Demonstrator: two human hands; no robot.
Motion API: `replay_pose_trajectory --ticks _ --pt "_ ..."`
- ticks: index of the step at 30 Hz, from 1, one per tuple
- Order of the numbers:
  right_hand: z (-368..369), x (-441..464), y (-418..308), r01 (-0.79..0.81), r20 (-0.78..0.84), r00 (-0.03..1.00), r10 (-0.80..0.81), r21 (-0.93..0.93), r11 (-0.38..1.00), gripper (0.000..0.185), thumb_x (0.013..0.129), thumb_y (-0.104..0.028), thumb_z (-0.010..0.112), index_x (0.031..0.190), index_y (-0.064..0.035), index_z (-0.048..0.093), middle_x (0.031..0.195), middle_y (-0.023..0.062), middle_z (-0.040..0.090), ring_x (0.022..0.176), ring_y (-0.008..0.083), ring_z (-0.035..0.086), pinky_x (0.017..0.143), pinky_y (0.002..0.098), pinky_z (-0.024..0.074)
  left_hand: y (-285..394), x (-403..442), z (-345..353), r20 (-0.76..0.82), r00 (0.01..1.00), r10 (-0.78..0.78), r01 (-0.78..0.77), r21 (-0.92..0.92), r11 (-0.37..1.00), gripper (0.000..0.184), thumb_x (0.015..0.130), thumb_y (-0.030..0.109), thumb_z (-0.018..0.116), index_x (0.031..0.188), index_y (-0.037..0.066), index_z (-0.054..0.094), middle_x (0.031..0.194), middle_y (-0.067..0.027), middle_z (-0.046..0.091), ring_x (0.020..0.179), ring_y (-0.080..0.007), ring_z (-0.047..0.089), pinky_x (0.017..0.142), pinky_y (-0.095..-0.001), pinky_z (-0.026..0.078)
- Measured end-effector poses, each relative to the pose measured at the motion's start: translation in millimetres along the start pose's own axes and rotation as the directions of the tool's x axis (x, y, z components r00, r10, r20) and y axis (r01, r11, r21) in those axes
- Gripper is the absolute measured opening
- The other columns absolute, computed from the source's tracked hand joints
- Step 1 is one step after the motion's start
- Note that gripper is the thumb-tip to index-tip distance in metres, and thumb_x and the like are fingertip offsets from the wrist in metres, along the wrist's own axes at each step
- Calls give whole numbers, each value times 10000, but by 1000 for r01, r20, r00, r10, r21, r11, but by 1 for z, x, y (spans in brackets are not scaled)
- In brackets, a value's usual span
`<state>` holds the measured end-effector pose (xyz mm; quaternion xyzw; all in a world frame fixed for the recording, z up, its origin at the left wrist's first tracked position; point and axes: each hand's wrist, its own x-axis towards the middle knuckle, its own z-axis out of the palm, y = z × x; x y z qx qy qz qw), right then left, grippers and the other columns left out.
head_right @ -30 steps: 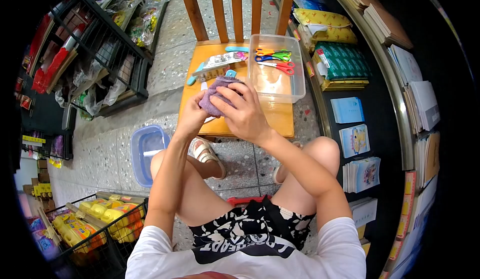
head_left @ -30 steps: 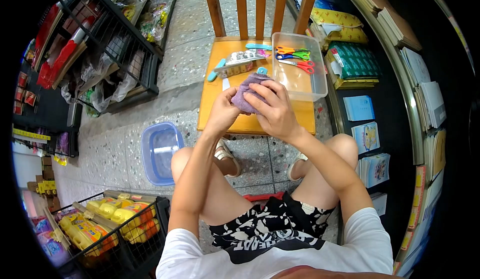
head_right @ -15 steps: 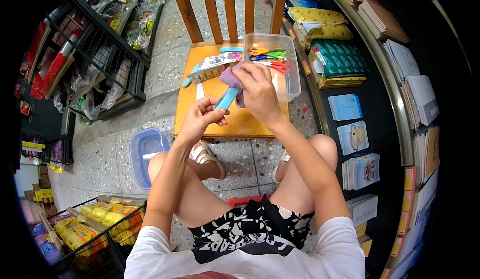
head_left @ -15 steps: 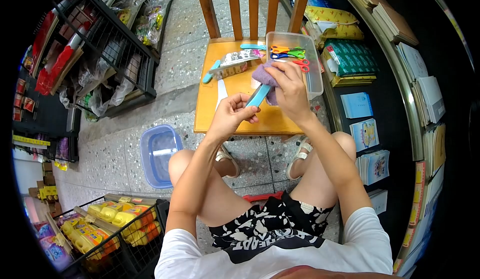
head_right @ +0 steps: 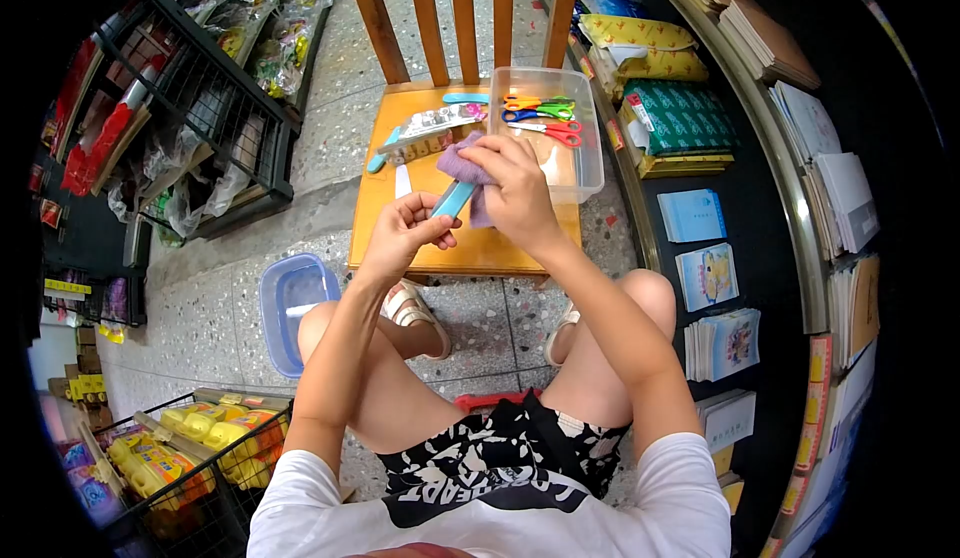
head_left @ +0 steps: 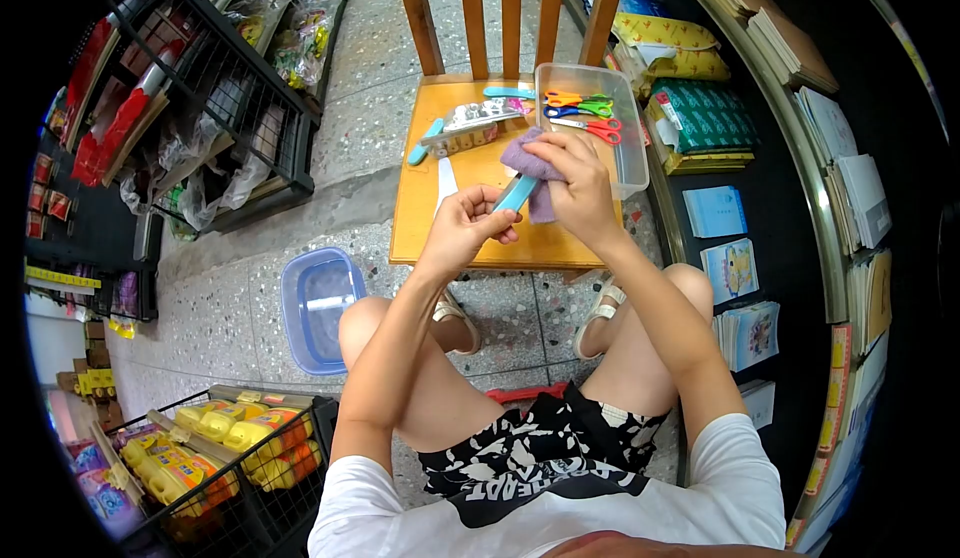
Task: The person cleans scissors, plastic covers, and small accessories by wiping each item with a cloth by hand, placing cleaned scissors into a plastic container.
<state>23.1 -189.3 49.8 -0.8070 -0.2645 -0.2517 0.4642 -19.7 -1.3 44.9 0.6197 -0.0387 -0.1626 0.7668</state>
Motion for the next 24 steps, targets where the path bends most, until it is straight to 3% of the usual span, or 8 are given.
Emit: replay_pose_trajectory --ticks 2,3,5,9,12,15,20,24 --pt "-1 2 1 -200 51 980 194 296 934 372 742 56 475 1076 3 632 1022 117 640 936 233 619 835 310 486 -2 0 -3 0 1000 -2 2 5 1000 188 862 48 633 1018 -41 578 852 -109 673 693 -128 642 648 -241 524" --pt "-2 2 0 -356 120 932 341 460 813 371 754 48 479 1096 12 617 1025 107 639 944 211 615 835 301 487 -2 0 -3 -8 1000 -7 7 11 1000 186 863 51 633 1016 -41 579 851 -107 673 693 -127 642 650 -241 525" --pt "-6 1 -2 -591 322 769 553 687 422 374 777 31 488 1137 29 587 1032 86 639 960 166 608 835 284 491 -2 0 -3 -20 1000 -20 21 25 999 182 867 58 633 1011 -40 582 851 -104 672 694 -123 642 654 -240 525" --pt "0 0 9 -530 446 753 484 847 45 309 940 -148 489 1217 -17 524 1097 106 618 965 181 626 872 312 513 -5 3 -3 -27 1000 2 -2 5 1000 186 874 77 631 1012 -40 585 846 -97 668 703 -120 642 660 -238 527" --pt "0 1 5 -529 461 734 498 849 -5 291 958 -220 510 1180 -35 543 1095 104 624 994 187 624 892 344 516 -6 5 0 -30 1000 -1 1 -3 1000 192 879 88 630 1016 -39 585 847 -90 667 711 -117 640 666 -235 526" --pt "-2 -3 10 -532 424 743 518 843 73 261 953 -194 525 1165 -44 549 1080 88 630 983 185 628 885 349 522 -5 6 3 -5 1000 5 -5 -19 1000 193 885 95 625 1020 -37 585 859 -88 667 725 -117 642 682 -233 525" --pt "2 -5 19 -453 313 697 645 889 58 221 948 -168 535 1136 -54 558 1056 68 635 954 179 635 858 341 535 -6 10 7 17 1000 15 -14 -55 998 200 899 108 611 1037 -33 583 894 -101 671 742 -120 646 709 -230 523" --pt "-3 -1 16 -421 273 683 678 905 59 219 944 -163 544 1137 -61 555 1053 65 635 961 173 631 855 341 532 -10 13 6 -78 996 38 -45 -88 995 201 902 115 613 1039 -29 581 898 -104 673 732 -121 645 709 -236 530"
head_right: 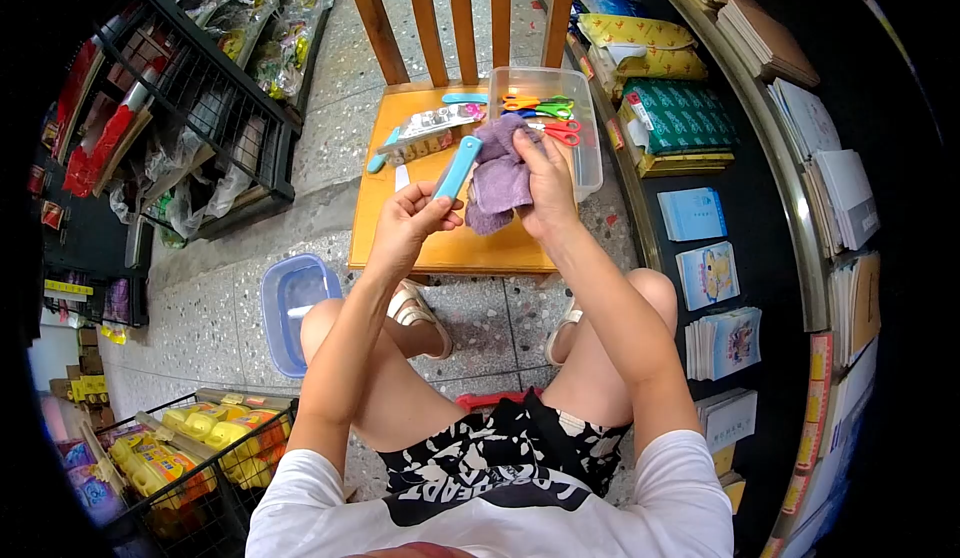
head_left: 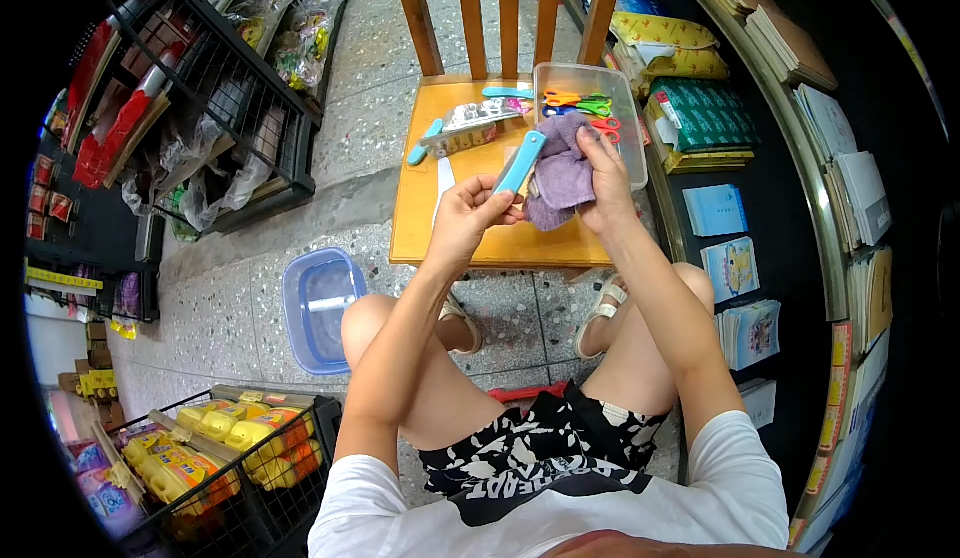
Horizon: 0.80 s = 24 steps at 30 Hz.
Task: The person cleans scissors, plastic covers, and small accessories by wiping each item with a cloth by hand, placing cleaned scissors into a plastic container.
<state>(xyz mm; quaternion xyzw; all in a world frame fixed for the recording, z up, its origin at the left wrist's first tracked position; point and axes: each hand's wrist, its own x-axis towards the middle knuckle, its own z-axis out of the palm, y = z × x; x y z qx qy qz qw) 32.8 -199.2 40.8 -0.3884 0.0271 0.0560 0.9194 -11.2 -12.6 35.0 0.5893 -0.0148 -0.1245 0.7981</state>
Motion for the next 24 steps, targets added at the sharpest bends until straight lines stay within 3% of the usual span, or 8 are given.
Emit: replay_pose_trajectory --ticks 5,10,13,14,17,21,24 --pt "12 -13 15 -5 139 990 23 -131 991 323 899 -162 627 1182 -49 518 1074 43 605 935 117 601 814 276 504 -4 -1 2 0 1000 25 -25 27 999 192 891 114 632 1017 -22 582 866 -79 672 727 -112 643 696 -240 537" --pt "10 -20 38 2 62 998 17 -300 954 377 903 -196 631 1200 -34 465 1056 53 584 962 113 564 837 275 470 -11 -2 6 -62 998 1 2 48 999 181 881 99 642 1011 -12 583 846 -54 666 718 -92 634 670 -220 525" --pt "14 -28 48 120 99 991 -91 -347 930 364 913 -214 620 1185 -30 462 1042 58 579 954 121 565 836 279 469 -13 -2 5 -102 995 16 -9 67 998 177 879 97 644 1008 -8 585 854 -49 667 718 -90 632 668 -217 524" --pt "14 -27 50 156 105 986 -126 -348 924 371 923 -250 605 1183 -20 475 1052 76 594 945 142 588 840 294 484 -13 -2 4 -114 993 27 -19 70 997 176 878 97 645 1007 -7 585 858 -49 668 719 -90 632 669 -218 524" --pt "20 -26 21 -149 139 979 146 6 989 385 927 -287 593 1178 -12 493 1073 97 607 951 169 608 855 311 496 -7 -2 6 -114 993 13 -9 34 999 169 878 97 645 999 -6 588 865 -50 669 728 -89 633 671 -219 524" --pt "14 -20 14 -105 151 982 110 -42 994 358 920 -254 605 1177 -22 515 1053 83 625 935 138 616 830 288 506 -5 -2 12 -71 997 7 -5 19 1000 154 881 91 641 984 -12 591 860 -55 668 721 -90 632 669 -222 531" --pt "12 -18 19 -34 113 992 55 -177 984 353 895 -192 643 1176 -20 518 1021 58 631 897 104 611 788 260 505 -7 -1 14 -52 999 10 -9 23 1000 153 881 87 643 978 -20 592 846 -59 667 712 -91 629 663 -222 534"
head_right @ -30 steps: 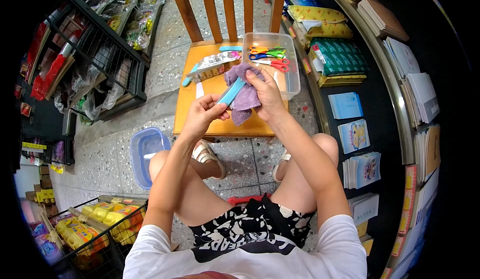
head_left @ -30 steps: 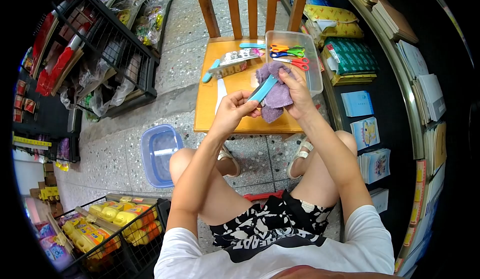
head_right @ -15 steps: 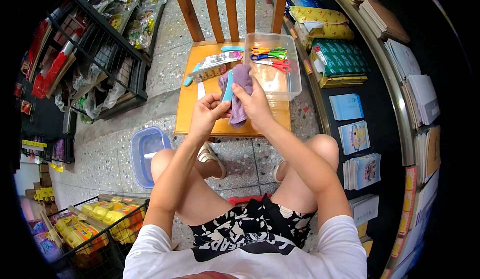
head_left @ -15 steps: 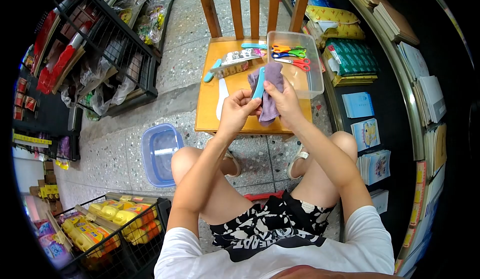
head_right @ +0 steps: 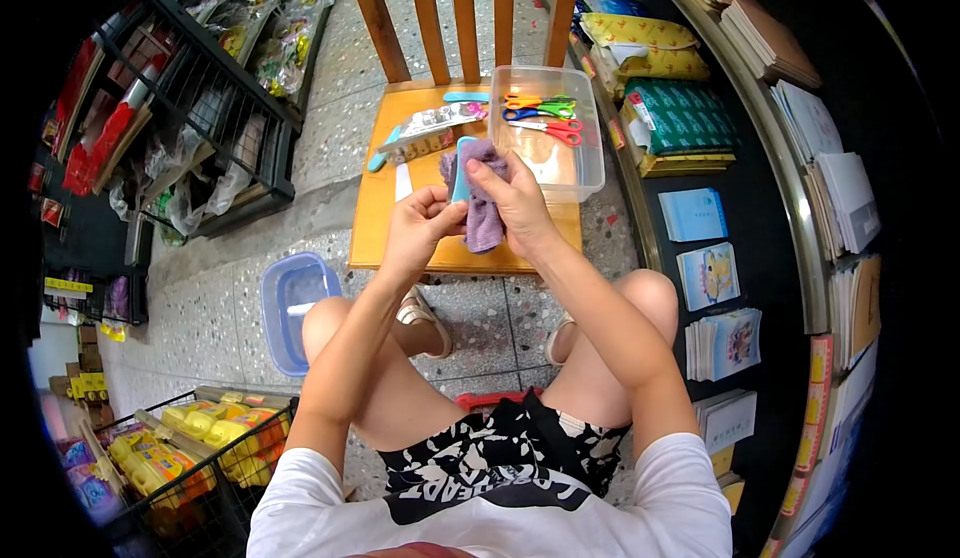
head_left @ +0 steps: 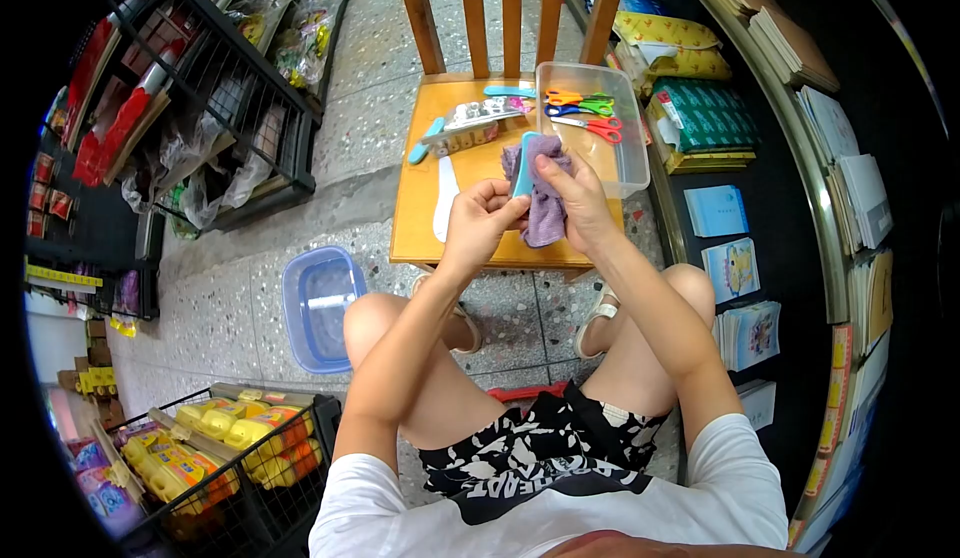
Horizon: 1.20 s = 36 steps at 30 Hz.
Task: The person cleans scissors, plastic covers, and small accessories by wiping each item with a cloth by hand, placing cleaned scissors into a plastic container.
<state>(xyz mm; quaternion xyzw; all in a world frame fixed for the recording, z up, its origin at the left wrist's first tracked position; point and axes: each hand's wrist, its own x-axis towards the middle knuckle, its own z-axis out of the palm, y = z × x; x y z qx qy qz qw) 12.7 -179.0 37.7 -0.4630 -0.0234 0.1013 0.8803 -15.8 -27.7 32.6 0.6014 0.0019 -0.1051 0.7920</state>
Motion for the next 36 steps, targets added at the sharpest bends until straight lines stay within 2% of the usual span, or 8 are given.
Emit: replay_pose_trajectory --ticks 6,12,20,23,24,27,32,36 --pt "-1 3 -1 66 0 998 -67 -167 984 291 871 -126 668 1114 -7 563 960 34 635 844 88 605 754 233 495 -7 0 6 25 1000 -3 4 -19 1000 175 873 79 651 985 -43 594 829 -75 669 719 -99 636 661 -225 536" --pt "3 4 -9 138 -50 988 -147 -155 978 268 872 -133 668 1096 -16 582 945 25 636 824 83 601 738 225 485 -2 -1 3 33 997 -64 62 65 996 166 875 86 651 954 -55 614 820 -83 671 718 -103 640 671 -224 542" --pt "1 -2 18 40 8 999 -39 -163 986 270 864 -143 678 1087 -18 592 928 17 640 814 70 595 720 210 484 -10 1 -7 5 999 -45 45 82 996 126 874 117 660 862 -5 628 789 -61 670 697 -101 642 664 -224 539" --pt "1 -6 6 -71 63 994 87 -229 971 259 862 -139 676 1076 -14 599 908 17 646 800 69 597 722 207 485 2 8 -23 65 987 -144 102 433 896 161 867 158 677 832 13 615 764 -50 663 673 -86 632 615 -203 510" --pt "0 -8 1 -123 78 986 149 -265 956 254 862 -137 675 1071 -13 602 902 18 648 795 69 599 723 206 486 16 8 -28 54 983 -177 128 488 864 229 883 232 660 792 28 611 718 -23 629 603 -59 575 553 -180 442" --pt "-1 -6 2 -129 174 967 184 -288 949 239 860 -127 671 1055 -3 610 898 23 656 791 74 607 733 219 493 30 16 -42 -138 990 -6 53 338 940 274 904 283 627 781 38 626 686 11 587 561 -40 494 521 -183 379" --pt "1 -10 12 -25 272 944 184 -499 866 239 839 -114 666 1034 19 625 924 44 669 824 85 617 750 243 499 31 17 -38 -33 999 27 -14 353 936 223 879 266 660 868 44 677 674 51 557 570 -21 421 519 -188 323" --pt "-5 -5 23 13 272 950 150 -518 855 247 840 -118 667 1035 26 621 907 46 668 799 87 620 728 241 503 23 22 -50 -78 997 15 8 287 958 228 866 256 679 869 28 679 665 41 564 577 -33 443 526 -191 338"
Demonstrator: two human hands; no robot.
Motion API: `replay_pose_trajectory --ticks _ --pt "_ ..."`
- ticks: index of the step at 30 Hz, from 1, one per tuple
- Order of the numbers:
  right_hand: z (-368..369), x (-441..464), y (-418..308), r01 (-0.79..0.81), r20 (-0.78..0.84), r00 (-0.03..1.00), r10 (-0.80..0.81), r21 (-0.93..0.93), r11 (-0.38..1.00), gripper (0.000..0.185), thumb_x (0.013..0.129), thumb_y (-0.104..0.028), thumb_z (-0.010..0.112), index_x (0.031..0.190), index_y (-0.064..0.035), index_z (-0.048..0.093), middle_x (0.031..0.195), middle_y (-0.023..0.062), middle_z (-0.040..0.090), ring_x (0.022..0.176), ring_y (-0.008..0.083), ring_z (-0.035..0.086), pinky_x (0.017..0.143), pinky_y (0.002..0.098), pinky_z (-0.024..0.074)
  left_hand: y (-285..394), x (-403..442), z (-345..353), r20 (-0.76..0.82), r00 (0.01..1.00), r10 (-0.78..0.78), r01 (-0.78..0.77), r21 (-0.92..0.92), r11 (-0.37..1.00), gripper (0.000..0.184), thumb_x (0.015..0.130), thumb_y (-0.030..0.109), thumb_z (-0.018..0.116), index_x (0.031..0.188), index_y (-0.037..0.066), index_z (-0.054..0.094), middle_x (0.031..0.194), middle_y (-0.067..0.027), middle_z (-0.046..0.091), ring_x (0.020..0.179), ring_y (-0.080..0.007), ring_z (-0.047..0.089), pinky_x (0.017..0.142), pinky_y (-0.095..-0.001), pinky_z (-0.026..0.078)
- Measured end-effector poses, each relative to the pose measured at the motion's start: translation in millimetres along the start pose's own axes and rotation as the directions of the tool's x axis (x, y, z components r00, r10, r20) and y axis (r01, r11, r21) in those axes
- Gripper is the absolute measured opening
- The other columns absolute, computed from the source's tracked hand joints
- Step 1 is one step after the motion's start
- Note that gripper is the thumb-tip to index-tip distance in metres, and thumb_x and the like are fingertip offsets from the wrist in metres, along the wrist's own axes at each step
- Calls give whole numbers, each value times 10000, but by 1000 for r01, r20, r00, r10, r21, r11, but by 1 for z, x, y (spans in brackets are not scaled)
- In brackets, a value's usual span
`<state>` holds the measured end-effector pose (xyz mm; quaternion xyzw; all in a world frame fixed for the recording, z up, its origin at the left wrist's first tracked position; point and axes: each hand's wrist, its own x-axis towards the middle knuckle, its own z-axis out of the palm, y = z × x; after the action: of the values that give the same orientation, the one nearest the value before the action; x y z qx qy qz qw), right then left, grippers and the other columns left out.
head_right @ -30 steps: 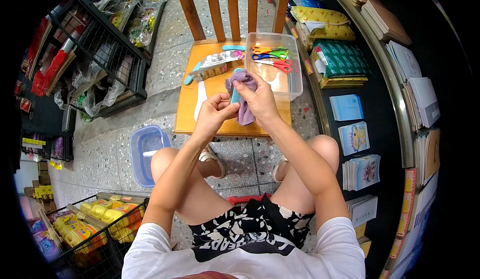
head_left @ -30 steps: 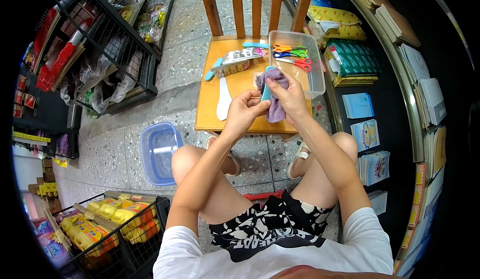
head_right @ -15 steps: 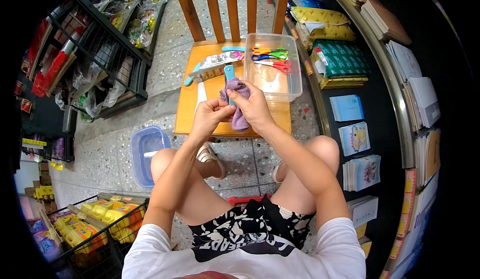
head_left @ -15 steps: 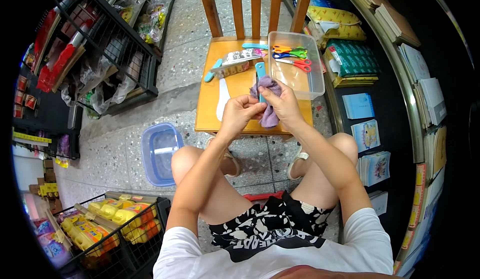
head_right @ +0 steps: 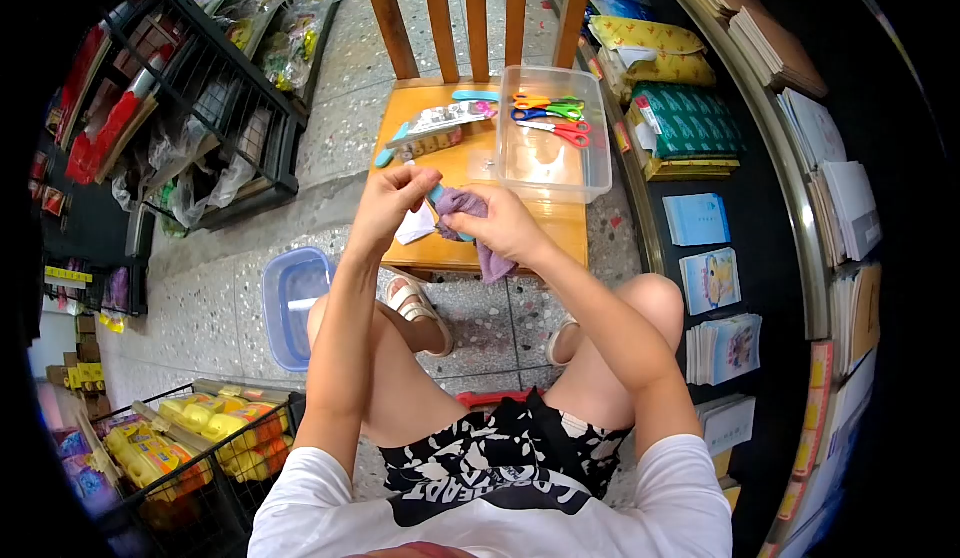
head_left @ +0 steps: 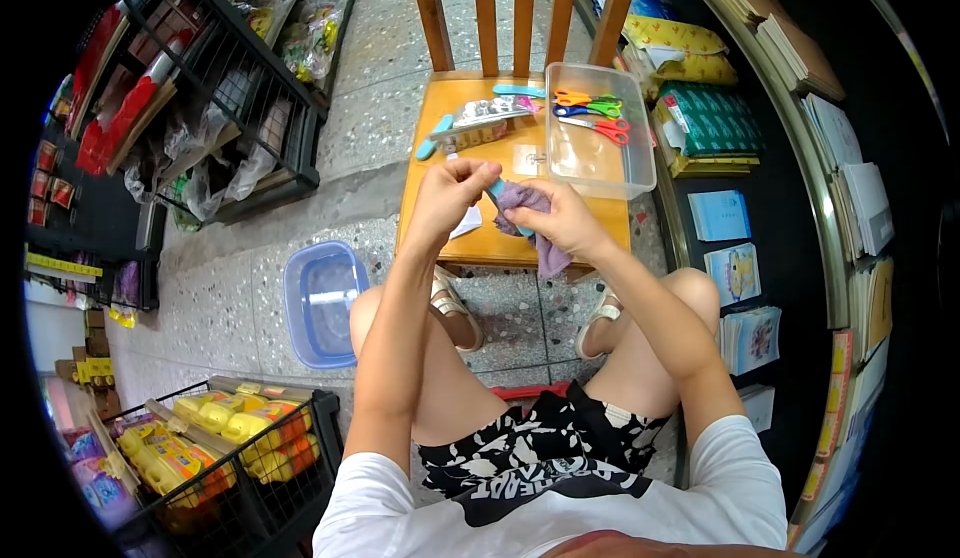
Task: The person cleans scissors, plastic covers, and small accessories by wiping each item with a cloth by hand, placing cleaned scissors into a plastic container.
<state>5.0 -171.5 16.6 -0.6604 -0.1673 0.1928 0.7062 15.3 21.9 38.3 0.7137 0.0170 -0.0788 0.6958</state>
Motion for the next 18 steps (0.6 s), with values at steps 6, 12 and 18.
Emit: replay_pose_trajectory --ticks 6,12,18 --pt "0 -2 -13 -5 -88 996 18 146 989 216 864 -102 644 1033 29 614 841 41 663 735 94 628 654 228 509 -3 0 -1 -169 985 26 -52 -152 987 222 877 234 670 892 12 666 697 20 586 589 -58 510 563 -189 419" --pt "-15 0 -20 92 -340 940 -26 179 980 230 881 -178 666 1006 10 620 775 22 645 654 82 605 582 227 491 -3 -3 2 -17 991 -129 112 -398 910 199 847 202 705 851 19 626 740 -36 632 622 -89 594 594 -188 500" --pt "-21 4 -11 248 -542 825 -160 93 964 215 877 -169 671 982 12 622 795 22 642 680 59 572 600 222 465 -1 -16 24 183 970 -158 201 -246 948 175 853 128 686 920 0 589 829 -88 668 705 -131 653 647 -225 543"
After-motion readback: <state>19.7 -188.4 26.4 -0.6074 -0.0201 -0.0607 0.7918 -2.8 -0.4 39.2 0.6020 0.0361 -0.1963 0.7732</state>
